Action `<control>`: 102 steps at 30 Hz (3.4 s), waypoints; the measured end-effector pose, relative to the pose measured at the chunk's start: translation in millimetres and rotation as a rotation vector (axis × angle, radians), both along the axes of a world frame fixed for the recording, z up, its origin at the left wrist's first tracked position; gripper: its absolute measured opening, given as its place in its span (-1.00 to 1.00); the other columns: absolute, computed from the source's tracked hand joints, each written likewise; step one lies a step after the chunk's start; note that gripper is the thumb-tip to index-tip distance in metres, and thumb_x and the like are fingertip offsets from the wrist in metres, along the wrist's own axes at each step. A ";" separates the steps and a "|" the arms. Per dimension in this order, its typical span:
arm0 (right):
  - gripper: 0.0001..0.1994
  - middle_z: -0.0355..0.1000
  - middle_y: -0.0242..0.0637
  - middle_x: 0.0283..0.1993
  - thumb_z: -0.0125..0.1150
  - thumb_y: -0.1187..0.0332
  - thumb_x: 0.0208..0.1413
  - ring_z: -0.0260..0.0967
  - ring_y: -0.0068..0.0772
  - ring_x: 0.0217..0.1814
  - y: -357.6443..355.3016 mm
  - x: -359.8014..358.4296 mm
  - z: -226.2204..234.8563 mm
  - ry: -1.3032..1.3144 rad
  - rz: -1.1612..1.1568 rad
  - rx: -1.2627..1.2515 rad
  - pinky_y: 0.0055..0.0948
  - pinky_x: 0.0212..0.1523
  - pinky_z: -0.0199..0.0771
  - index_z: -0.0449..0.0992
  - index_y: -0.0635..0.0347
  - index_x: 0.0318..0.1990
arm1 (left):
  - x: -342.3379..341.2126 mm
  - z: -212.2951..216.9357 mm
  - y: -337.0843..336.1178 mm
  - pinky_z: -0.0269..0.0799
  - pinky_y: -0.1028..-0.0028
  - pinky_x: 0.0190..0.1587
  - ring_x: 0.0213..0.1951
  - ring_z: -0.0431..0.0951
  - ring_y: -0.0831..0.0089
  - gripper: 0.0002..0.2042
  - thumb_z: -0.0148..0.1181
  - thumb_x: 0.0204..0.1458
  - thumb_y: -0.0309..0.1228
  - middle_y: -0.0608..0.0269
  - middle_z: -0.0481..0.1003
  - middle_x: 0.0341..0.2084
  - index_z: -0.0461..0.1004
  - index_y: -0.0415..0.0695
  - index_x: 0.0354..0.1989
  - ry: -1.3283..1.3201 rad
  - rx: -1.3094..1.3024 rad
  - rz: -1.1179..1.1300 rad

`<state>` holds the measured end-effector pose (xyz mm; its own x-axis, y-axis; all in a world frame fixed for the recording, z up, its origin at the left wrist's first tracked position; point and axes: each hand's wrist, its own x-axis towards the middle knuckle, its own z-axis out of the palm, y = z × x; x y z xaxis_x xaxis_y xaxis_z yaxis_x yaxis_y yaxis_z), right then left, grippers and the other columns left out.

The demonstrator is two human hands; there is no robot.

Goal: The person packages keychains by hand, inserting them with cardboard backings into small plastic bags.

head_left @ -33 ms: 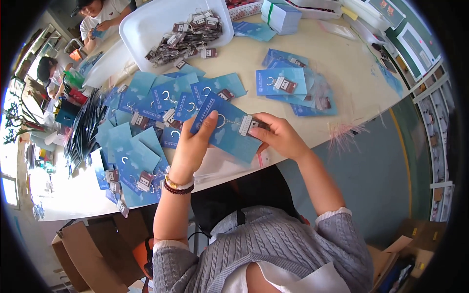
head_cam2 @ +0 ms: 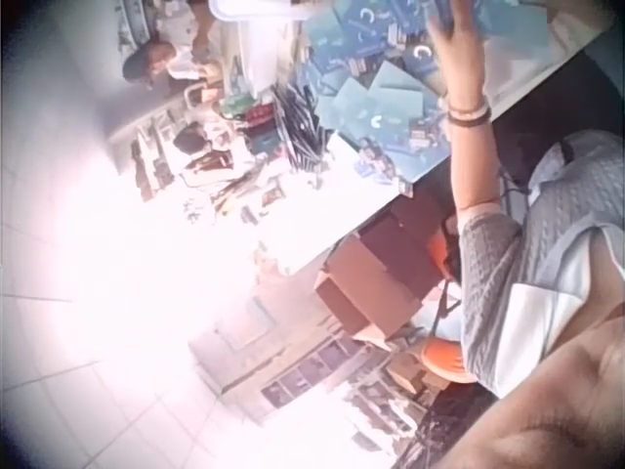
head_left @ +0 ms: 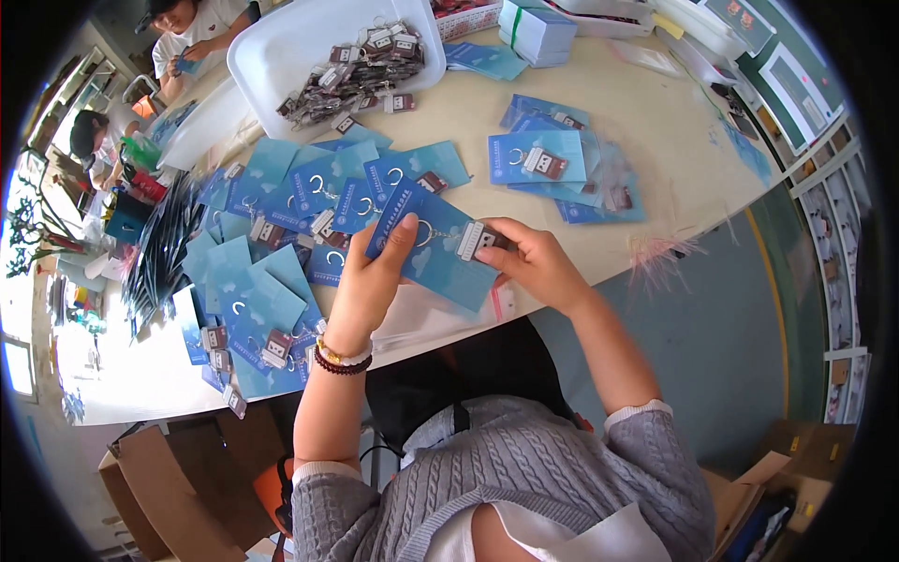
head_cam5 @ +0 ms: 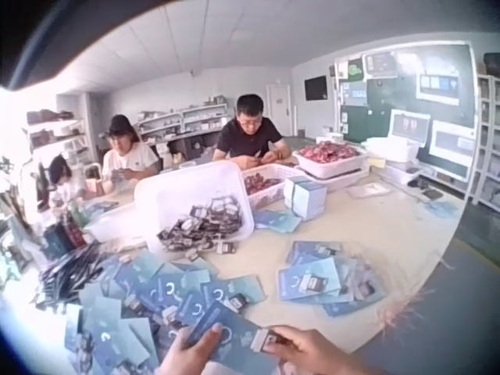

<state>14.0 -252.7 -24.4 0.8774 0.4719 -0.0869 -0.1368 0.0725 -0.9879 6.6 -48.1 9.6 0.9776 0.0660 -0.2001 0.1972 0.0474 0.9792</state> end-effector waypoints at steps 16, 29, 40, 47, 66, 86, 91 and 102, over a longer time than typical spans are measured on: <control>-0.55 0.16 -0.02 0.15 0.15 0.31 0.04 0.06 -0.09 0.21 8.2 -31.1 -13.9 -0.551 -0.260 -0.113 -0.20 0.15 0.09 0.25 0.15 0.10 | -9.4 3.5 -0.8 0.42 0.62 -0.44 -0.38 0.47 0.60 -0.66 0.07 0.09 -0.16 0.31 0.47 -0.34 0.41 -0.20 -0.14 -0.001 -0.123 0.007; -0.62 0.42 -0.27 -0.16 0.05 0.38 0.13 0.44 -0.52 -0.22 -87.7 -34.6 -9.9 0.090 -0.420 0.233 -0.47 -0.32 0.55 0.21 0.28 0.08 | -69.8 -65.1 -50.4 -0.08 0.06 0.23 0.25 0.05 0.13 -0.40 0.10 -0.02 -0.27 0.02 0.07 0.20 0.09 -0.14 0.21 -0.628 1.249 -0.424; -0.67 0.41 -0.28 -0.19 0.06 0.39 0.12 0.44 -0.55 -0.25 -105.6 -74.3 -9.2 0.209 -0.471 0.095 -0.48 -0.38 0.58 0.24 0.28 0.01 | -65.1 -68.6 -43.9 -0.07 0.12 0.23 0.03 0.41 0.28 -0.87 0.12 -0.04 -0.45 0.24 0.52 -0.21 0.53 -0.15 -0.31 -0.556 0.743 -0.250; -0.68 0.42 -0.26 -0.23 0.05 0.37 0.13 0.46 -0.53 -0.35 -104.3 -93.0 -13.6 0.255 -0.517 0.097 -0.51 -0.51 0.58 0.23 0.29 0.00 | -66.2 -60.4 -39.7 -0.26 0.17 0.28 0.10 0.34 0.29 -0.73 -0.10 0.14 -0.38 0.10 0.44 -0.07 0.45 -0.25 -0.12 -0.404 0.374 -0.183; -0.69 0.41 -0.15 -0.21 -0.13 0.32 0.21 0.50 -0.32 -0.37 -59.4 -118.1 -14.9 0.441 -0.337 0.167 -0.41 -0.52 0.61 0.12 0.25 0.04 | -78.9 -72.3 -51.1 -0.13 0.13 0.26 0.15 0.26 0.17 -0.50 -0.06 -0.08 -0.58 0.00 0.23 0.12 0.19 -0.25 0.13 -0.764 0.981 -0.305; -0.57 0.37 -0.30 -0.24 -0.10 0.42 0.18 0.34 -0.61 -0.44 -59.6 -54.8 -23.6 0.348 -0.042 0.210 -0.66 -0.50 0.35 0.10 0.20 0.21 | -71.6 -32.9 -104.0 0.00 0.20 0.22 0.15 0.25 0.23 -0.54 0.01 -0.11 -0.49 0.04 0.25 0.11 0.29 -0.27 0.06 -0.954 0.998 -0.550; -0.55 0.29 -0.28 -0.01 -0.09 0.44 0.16 0.31 -0.53 -0.05 -75.3 -18.1 -12.3 0.244 -0.070 0.402 -0.55 -0.17 0.41 0.07 0.22 0.22 | -31.2 -18.1 -126.1 -0.02 0.20 0.23 0.16 0.25 0.26 -0.52 0.03 -0.13 -0.50 0.09 0.28 0.10 0.29 -0.26 0.07 -1.085 1.020 -0.529; -0.49 0.39 -0.10 -0.11 0.15 0.23 0.04 0.39 -0.37 -0.33 -197.2 122.9 71.6 -0.258 0.007 -0.908 -0.43 -0.26 0.41 0.23 0.24 0.13 | 3.5 -40.2 -149.1 -0.23 0.26 0.28 0.32 -0.19 0.25 -0.43 -0.04 0.13 -0.35 -0.04 -0.25 0.29 -0.09 -0.24 0.26 -0.311 0.189 -0.350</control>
<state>136.9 -449.8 47.3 0.9180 0.3247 -0.2277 0.0965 -0.7398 -0.6658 10.2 -197.2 -30.6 0.9590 -0.2691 0.0884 -0.1332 -0.1531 0.9792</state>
